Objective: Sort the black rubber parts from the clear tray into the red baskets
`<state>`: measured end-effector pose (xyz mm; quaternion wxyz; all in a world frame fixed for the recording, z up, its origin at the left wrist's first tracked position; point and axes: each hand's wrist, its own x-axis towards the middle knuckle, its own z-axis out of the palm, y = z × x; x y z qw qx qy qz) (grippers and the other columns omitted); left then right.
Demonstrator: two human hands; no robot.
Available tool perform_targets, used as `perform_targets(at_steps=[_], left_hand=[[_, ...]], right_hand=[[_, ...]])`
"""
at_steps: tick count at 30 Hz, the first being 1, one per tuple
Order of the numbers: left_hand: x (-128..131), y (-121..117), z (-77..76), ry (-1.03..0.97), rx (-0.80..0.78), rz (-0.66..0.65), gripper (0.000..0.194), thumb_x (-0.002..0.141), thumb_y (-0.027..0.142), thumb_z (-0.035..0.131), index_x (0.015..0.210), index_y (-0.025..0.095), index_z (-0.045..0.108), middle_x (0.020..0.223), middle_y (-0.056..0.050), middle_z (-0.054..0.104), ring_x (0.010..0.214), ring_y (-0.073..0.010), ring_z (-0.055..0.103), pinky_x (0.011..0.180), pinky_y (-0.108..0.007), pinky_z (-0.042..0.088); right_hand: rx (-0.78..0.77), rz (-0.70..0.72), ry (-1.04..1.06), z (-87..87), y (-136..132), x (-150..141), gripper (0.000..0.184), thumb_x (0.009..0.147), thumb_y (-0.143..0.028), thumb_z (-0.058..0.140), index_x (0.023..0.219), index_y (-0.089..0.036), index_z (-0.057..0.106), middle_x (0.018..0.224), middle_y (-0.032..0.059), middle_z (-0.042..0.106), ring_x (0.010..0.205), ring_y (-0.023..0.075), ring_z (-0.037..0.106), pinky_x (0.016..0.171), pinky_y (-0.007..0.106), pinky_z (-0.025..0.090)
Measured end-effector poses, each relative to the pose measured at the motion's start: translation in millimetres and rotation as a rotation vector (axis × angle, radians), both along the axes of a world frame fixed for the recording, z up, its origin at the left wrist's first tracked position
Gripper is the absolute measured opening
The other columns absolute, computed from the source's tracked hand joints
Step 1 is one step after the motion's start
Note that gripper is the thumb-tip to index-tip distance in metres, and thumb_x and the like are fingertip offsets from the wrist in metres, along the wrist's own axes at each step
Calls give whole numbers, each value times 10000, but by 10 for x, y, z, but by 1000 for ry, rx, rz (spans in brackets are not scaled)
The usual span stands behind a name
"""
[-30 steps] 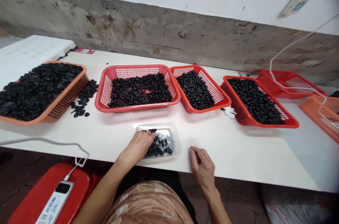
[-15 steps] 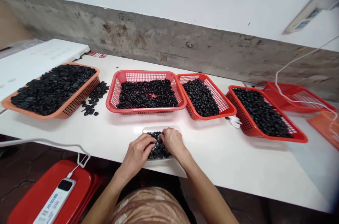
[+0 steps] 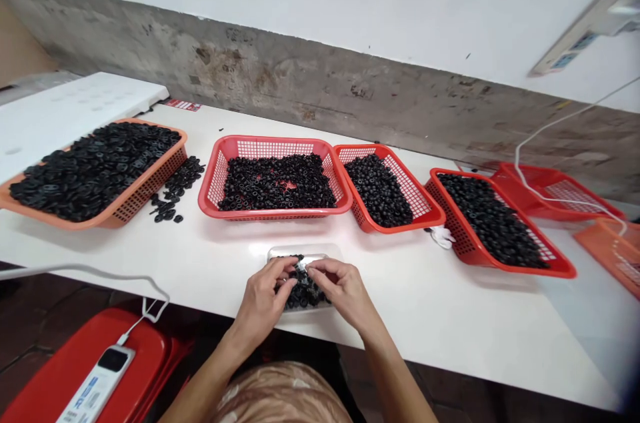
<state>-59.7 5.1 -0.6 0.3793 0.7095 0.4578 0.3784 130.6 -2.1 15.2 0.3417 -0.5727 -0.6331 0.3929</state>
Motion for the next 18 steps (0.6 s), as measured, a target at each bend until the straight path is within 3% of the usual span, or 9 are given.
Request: perform_targets(at_steps=[2,5,13,18], left_hand=[[17,-21,-2,-24,-39,17,354,877,111,602,1217,211,590,1007,-45,694,852,-164,694,799,-285,577],[31,-57,11,2,2,17,405,879,89,589,1263,212,553,1013,-42,698,836,-159,701,806,-289,585],[42,-149,22,301,586,-92,517,946,6,447,1444,139,407,1196,-148,683,1088,-236,656,923,-371,548],[17,-204,-9,397,618,-68,356,948,14,440,1275,91,558,1089,-154,712,992,-253,684,840,-376,569]], right_hand=[[-29,-18,116,18,-51,-26,222,922,-333,562,899,-182,724,822,31,698,722,160,626,646,242,482],[-9,-6,78,62,-103,-75,187,928,-305,563,886,-184,699,781,16,655,659,137,571,611,236,444],[313,29,-266,151,-264,-190,177,978,-158,447,953,-170,622,836,54,607,724,171,594,662,273,446],[285,100,-380,139,-365,-263,192,978,-116,414,976,-163,600,856,68,606,745,195,601,673,296,452]])
